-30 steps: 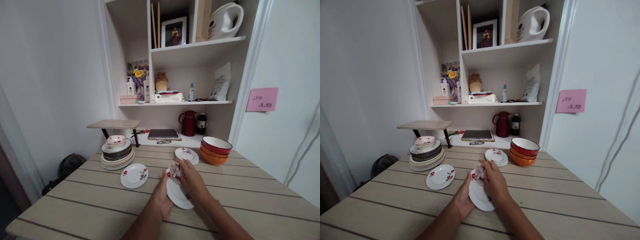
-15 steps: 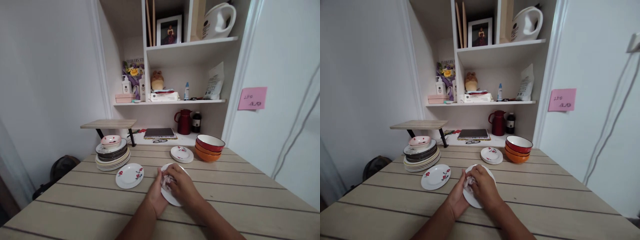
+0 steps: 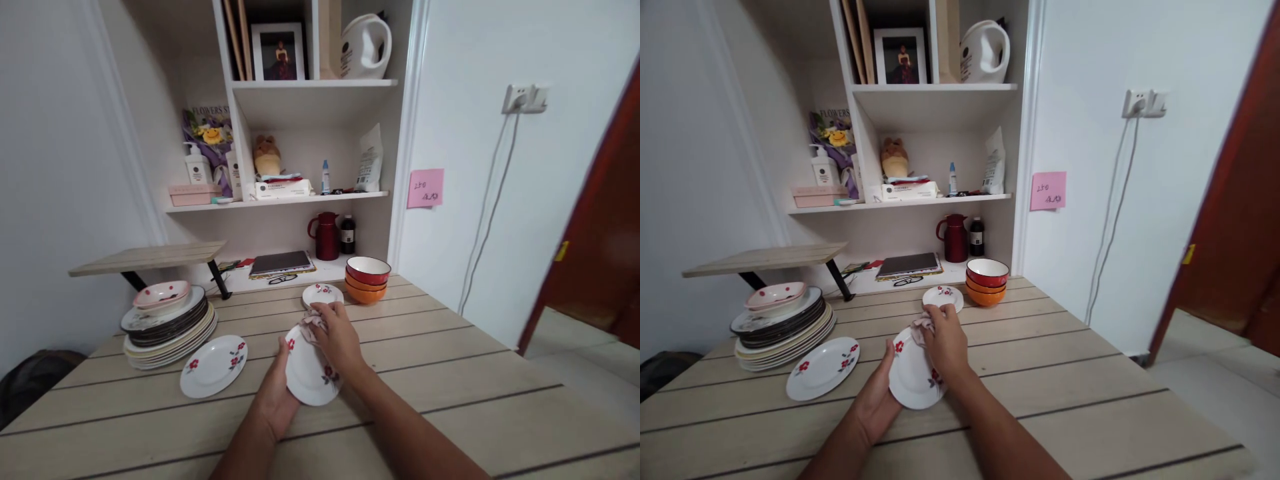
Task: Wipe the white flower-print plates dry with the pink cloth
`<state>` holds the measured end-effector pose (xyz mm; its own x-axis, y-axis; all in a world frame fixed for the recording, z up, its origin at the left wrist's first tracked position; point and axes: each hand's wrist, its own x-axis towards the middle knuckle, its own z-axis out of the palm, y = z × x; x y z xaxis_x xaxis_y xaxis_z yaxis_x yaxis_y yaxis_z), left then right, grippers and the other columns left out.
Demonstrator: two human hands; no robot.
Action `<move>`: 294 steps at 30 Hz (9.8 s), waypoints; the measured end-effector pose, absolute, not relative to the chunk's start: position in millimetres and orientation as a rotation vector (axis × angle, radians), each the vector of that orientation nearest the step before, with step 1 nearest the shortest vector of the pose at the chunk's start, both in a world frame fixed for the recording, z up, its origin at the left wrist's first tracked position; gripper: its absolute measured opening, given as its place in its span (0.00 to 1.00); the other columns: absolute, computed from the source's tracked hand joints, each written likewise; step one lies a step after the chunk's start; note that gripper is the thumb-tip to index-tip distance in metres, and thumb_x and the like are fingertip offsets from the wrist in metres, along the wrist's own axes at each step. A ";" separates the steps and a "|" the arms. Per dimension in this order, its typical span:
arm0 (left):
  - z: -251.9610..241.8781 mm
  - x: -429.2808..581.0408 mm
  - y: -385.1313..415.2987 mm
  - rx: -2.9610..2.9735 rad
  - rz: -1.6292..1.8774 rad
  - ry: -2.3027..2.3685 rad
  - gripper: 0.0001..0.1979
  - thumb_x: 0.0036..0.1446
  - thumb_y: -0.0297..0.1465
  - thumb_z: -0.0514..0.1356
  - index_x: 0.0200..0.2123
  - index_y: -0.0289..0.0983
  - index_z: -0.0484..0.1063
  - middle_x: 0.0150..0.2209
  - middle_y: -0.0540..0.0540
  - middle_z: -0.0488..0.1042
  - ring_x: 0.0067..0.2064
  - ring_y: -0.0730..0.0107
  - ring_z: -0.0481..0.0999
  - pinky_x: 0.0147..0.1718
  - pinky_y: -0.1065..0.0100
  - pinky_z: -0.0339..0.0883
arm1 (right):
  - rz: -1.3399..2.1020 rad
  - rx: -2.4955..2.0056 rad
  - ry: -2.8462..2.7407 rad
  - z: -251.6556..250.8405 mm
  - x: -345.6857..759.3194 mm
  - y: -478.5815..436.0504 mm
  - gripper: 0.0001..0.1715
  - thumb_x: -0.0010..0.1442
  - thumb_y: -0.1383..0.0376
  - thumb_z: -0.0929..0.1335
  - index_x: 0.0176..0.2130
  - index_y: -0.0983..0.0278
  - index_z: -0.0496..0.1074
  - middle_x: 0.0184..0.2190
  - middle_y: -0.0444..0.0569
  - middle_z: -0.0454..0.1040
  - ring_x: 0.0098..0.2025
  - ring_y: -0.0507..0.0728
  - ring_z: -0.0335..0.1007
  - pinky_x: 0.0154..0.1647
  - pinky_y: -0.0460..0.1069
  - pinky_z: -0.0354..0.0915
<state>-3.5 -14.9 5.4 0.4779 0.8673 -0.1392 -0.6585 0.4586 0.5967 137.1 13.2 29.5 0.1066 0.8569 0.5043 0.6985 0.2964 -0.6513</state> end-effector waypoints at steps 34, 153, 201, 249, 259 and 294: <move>11.8 -7.1 -14.6 0.474 1.039 0.403 0.31 0.59 0.50 0.53 0.57 0.35 0.67 0.49 0.37 0.77 0.51 0.56 0.76 0.56 0.57 0.62 | 0.413 -1.100 -2.154 34.4 111.1 -6.3 0.19 0.53 0.67 0.71 0.46 0.58 0.72 0.48 0.48 0.65 0.48 0.56 0.64 0.49 0.49 0.61; 9.3 -3.0 -12.8 0.486 1.050 0.347 0.26 0.61 0.46 0.54 0.55 0.35 0.69 0.52 0.37 0.76 0.56 0.55 0.72 0.59 0.54 0.59 | 0.275 -1.207 -2.057 41.1 118.2 -3.9 0.33 0.50 0.77 0.62 0.55 0.59 0.66 0.54 0.49 0.70 0.54 0.57 0.62 0.52 0.50 0.59; 11.9 2.6 -16.9 0.497 1.016 0.440 0.27 0.61 0.43 0.54 0.59 0.37 0.65 0.49 0.38 0.77 0.52 0.56 0.75 0.57 0.55 0.61 | 0.183 -1.507 -2.001 43.6 136.9 1.2 0.18 0.56 0.70 0.65 0.46 0.56 0.71 0.48 0.48 0.65 0.45 0.56 0.66 0.37 0.47 0.58; 11.1 -11.8 -6.6 0.362 1.158 0.396 0.14 0.59 0.35 0.60 0.43 0.30 0.75 0.41 0.37 0.80 0.44 0.56 0.79 0.48 0.57 0.69 | 0.517 -0.991 -2.492 52.8 151.0 -18.2 0.44 0.49 0.74 0.69 0.62 0.52 0.61 0.65 0.51 0.53 0.65 0.62 0.50 0.63 0.57 0.52; 8.4 -1.5 -13.4 0.486 1.012 0.396 0.27 0.58 0.47 0.57 0.51 0.31 0.72 0.43 0.35 0.79 0.48 0.53 0.78 0.51 0.56 0.66 | 0.407 -1.004 -2.219 41.2 134.5 -3.4 0.30 0.50 0.79 0.64 0.48 0.56 0.74 0.44 0.48 0.65 0.47 0.55 0.65 0.50 0.50 0.63; 8.3 -19.9 -3.0 0.440 1.173 0.447 0.30 0.61 0.47 0.52 0.56 0.30 0.68 0.46 0.34 0.78 0.49 0.53 0.77 0.51 0.55 0.67 | 0.333 -1.224 -2.457 40.9 139.6 -9.8 0.20 0.51 0.65 0.71 0.46 0.54 0.73 0.44 0.45 0.69 0.40 0.55 0.68 0.39 0.47 0.59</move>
